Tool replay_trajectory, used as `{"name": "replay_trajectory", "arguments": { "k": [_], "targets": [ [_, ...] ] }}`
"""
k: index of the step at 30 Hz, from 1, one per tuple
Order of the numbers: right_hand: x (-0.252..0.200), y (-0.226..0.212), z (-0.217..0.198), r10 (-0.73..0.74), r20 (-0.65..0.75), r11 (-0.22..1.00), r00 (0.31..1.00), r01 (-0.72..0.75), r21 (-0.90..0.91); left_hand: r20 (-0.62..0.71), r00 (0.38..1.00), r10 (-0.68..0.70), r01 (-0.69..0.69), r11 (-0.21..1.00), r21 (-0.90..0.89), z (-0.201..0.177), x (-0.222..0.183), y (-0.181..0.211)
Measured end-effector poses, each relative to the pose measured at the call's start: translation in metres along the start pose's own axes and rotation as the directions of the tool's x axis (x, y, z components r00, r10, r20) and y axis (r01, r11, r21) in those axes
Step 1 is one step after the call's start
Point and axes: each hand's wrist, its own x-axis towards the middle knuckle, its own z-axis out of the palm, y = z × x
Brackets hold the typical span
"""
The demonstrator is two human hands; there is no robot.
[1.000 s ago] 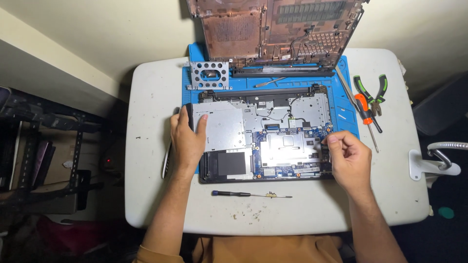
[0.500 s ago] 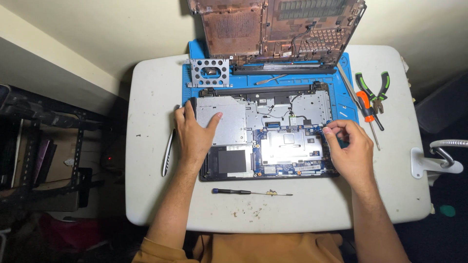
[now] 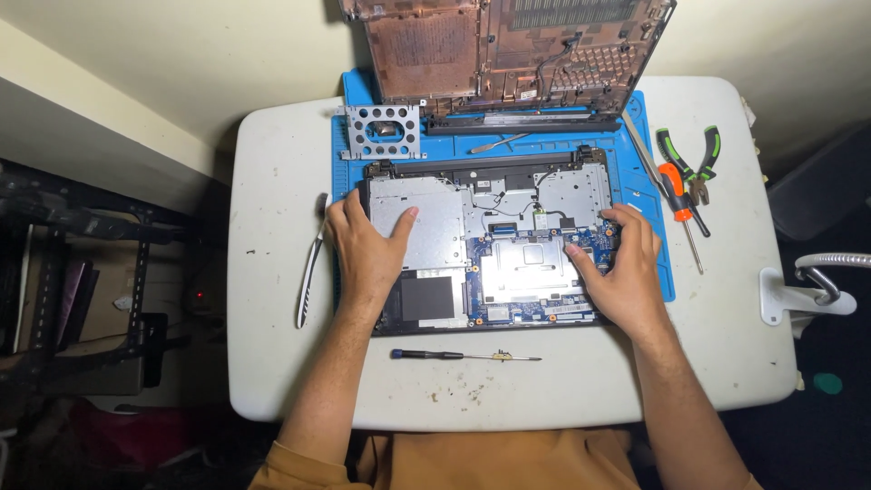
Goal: Installing and cleaning internal components of a laptop, including the hard drive caddy and optical drive, using a screwdriver and brush.
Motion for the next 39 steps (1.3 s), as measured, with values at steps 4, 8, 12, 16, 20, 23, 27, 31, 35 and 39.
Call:
{"name": "replay_trajectory", "arguments": {
  "k": [4,8,12,16,20,23,27,31,35,39],
  "targets": [
    [-0.001,0.010,0.005,-0.016,-0.024,1.000,1.000,0.016,0.003,-0.055,0.998,0.043,-0.043,0.999,-0.006,0.006,0.000,-0.009],
    [-0.001,0.013,0.006,-0.019,-0.032,1.000,0.999,0.019,0.017,-0.107,0.993,0.055,-0.054,0.998,0.013,0.016,0.007,-0.023],
    [-0.003,0.014,0.006,-0.026,-0.029,0.999,0.999,0.027,0.025,-0.124,0.988,0.095,-0.094,0.996,0.014,0.013,0.006,-0.017],
    [-0.003,0.018,0.007,-0.022,-0.032,0.999,0.999,0.023,0.023,-0.099,0.992,0.073,-0.072,0.997,0.012,0.011,0.005,-0.013],
    [-0.003,0.012,0.003,-0.017,-0.017,0.999,1.000,0.018,0.034,0.008,0.999,0.041,-0.041,0.999,-0.021,0.003,0.005,-0.007],
    [-0.004,0.012,0.002,-0.020,0.003,0.999,1.000,0.020,0.041,0.134,0.991,-0.016,0.022,0.999,-0.043,-0.011,0.003,0.010],
    [-0.001,0.008,-0.001,-0.003,0.033,0.998,0.999,0.001,0.065,0.194,0.979,-0.069,0.073,0.997,-0.015,-0.014,0.004,0.018],
    [-0.002,0.005,-0.002,0.026,0.038,0.996,0.999,-0.029,0.082,0.185,0.980,-0.074,0.080,0.997,-0.023,-0.013,0.002,0.018],
    [0.000,0.005,-0.004,0.013,0.038,0.995,0.999,-0.017,0.097,0.164,0.985,-0.044,0.046,0.999,-0.008,-0.010,0.004,0.017],
    [0.000,0.008,-0.003,0.008,0.042,0.996,0.999,-0.012,0.090,0.165,0.986,-0.024,0.026,1.000,-0.008,-0.008,0.003,0.012]
  ]
}}
